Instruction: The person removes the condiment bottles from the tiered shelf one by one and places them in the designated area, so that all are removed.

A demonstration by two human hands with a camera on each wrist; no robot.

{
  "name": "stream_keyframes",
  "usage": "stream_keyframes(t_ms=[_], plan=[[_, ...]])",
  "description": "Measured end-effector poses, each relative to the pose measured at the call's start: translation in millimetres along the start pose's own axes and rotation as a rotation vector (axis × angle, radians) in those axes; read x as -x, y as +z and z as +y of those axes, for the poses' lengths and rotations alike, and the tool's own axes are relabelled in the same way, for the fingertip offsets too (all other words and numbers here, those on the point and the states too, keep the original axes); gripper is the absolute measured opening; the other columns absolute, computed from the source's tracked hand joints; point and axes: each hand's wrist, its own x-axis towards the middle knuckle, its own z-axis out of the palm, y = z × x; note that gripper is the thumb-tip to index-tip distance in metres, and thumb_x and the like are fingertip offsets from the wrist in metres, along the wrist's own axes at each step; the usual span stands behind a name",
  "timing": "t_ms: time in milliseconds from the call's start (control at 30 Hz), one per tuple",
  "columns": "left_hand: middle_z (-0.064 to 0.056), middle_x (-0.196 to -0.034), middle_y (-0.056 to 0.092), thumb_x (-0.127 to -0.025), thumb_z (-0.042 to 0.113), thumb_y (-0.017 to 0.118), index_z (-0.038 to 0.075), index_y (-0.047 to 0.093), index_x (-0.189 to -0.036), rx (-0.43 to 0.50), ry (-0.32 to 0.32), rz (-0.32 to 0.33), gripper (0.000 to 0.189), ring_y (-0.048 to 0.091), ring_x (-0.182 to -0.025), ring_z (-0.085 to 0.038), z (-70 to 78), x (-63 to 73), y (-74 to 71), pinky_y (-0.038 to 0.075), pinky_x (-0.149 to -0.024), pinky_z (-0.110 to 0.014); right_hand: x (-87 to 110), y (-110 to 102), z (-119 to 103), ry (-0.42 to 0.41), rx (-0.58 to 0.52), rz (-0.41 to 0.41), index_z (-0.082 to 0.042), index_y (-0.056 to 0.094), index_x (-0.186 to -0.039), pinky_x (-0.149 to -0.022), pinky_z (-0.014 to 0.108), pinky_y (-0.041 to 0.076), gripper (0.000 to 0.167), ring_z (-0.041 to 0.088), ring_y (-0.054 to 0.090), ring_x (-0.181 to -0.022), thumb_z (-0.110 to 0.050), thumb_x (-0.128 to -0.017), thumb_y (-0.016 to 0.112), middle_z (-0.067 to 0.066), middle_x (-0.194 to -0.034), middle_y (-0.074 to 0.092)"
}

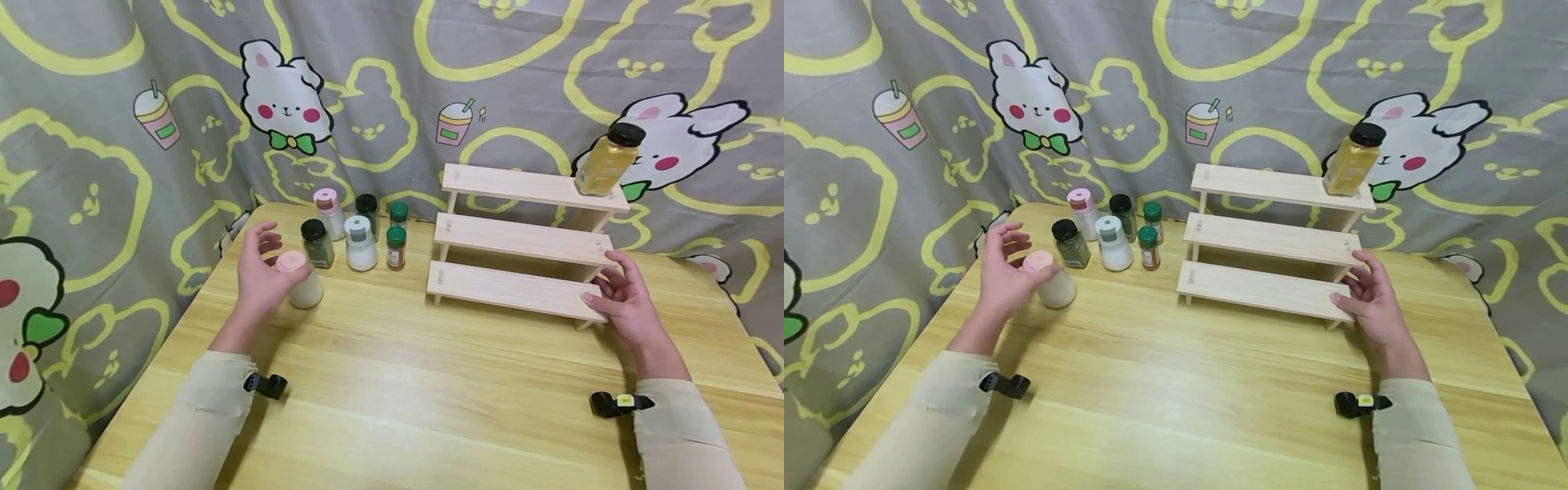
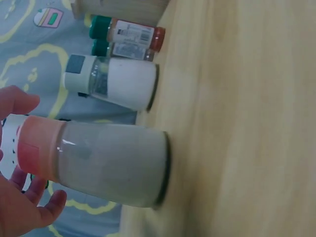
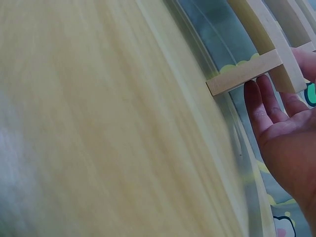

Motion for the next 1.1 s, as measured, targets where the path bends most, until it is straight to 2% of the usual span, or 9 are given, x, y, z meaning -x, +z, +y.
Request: stream_keyframes(t_ms=[300, 467, 733, 900, 1100], plan=[[-0.012, -0.125, 0.048, -0.069, 0.003, 0.089, 0.009, 0.041, -0.140, -0.028, 0.072, 0.008, 0.086, 0.048, -0.115, -0.024, 14.6, -13.8, -1.2, 0.043, -0.099, -0.046, -1.5, 0, -1, 0.003, 0.015, -0.008, -0.010, 0.035, -0.149, -0.083, 0.026, 0.055, 0.087, 0.022, 0.057, -0.118, 0.040, -0.079, 0.042, 0.013, -0.131, 0.054], [-0.009, -0.125, 0.049, -0.071, 0.006, 0.088, 0.013, 0.040, -0.140, -0.040, 0.095, 0.021, 0.084, 0.048, -0.115, -0.023, 25.6, -20.7, 0.8, 0.043, -0.100, -0.043, -1.0, 1, -1, 0.002, 0.015, -0.007, -0.009, 0.035, -0.149, -0.083, 0.026, 0.055, 0.086, 0.022, 0.058, -0.118, 0.040, -0.079, 0.042, 0.013, -0.131, 0.054], [-0.008, -0.123, 0.049, -0.072, 0.008, 0.088, 0.013, 0.040, -0.140, -0.048, 0.155, 0.025, 0.083, 0.048, -0.114, -0.022, 44.5, -30.0, 7.5, 0.042, -0.100, -0.039, -1.2, 2, -1, -0.015, 0.007, 0.003, -0.007, 0.036, -0.148, -0.082, 0.025, 0.055, 0.085, 0.022, 0.058, -0.115, 0.040, -0.078, 0.042, 0.014, -0.128, 0.055], [-0.006, -0.121, 0.050, -0.074, 0.013, 0.088, 0.015, 0.041, -0.140, -0.033, 0.181, 0.010, 0.080, 0.048, -0.112, -0.018, 56.5, -35.1, 12.2, 0.042, -0.099, -0.036, -1.7, 1, 0, -0.015, 0.007, -0.011, -0.008, 0.035, -0.149, -0.081, 0.025, 0.055, 0.086, 0.021, 0.059, -0.113, 0.041, -0.078, 0.041, 0.010, -0.126, 0.057], [-0.004, -0.119, 0.049, -0.074, 0.012, 0.088, 0.015, 0.043, -0.138, -0.013, 0.231, -0.009, 0.078, 0.047, -0.112, -0.017, 73.5, -42.7, 21.2, 0.041, -0.099, -0.033, -1.4, 0, 1, -0.019, 0.004, -0.008, -0.008, 0.035, -0.148, -0.080, 0.025, 0.056, 0.087, 0.021, 0.060, -0.112, 0.042, -0.076, 0.040, 0.010, -0.125, 0.058]])
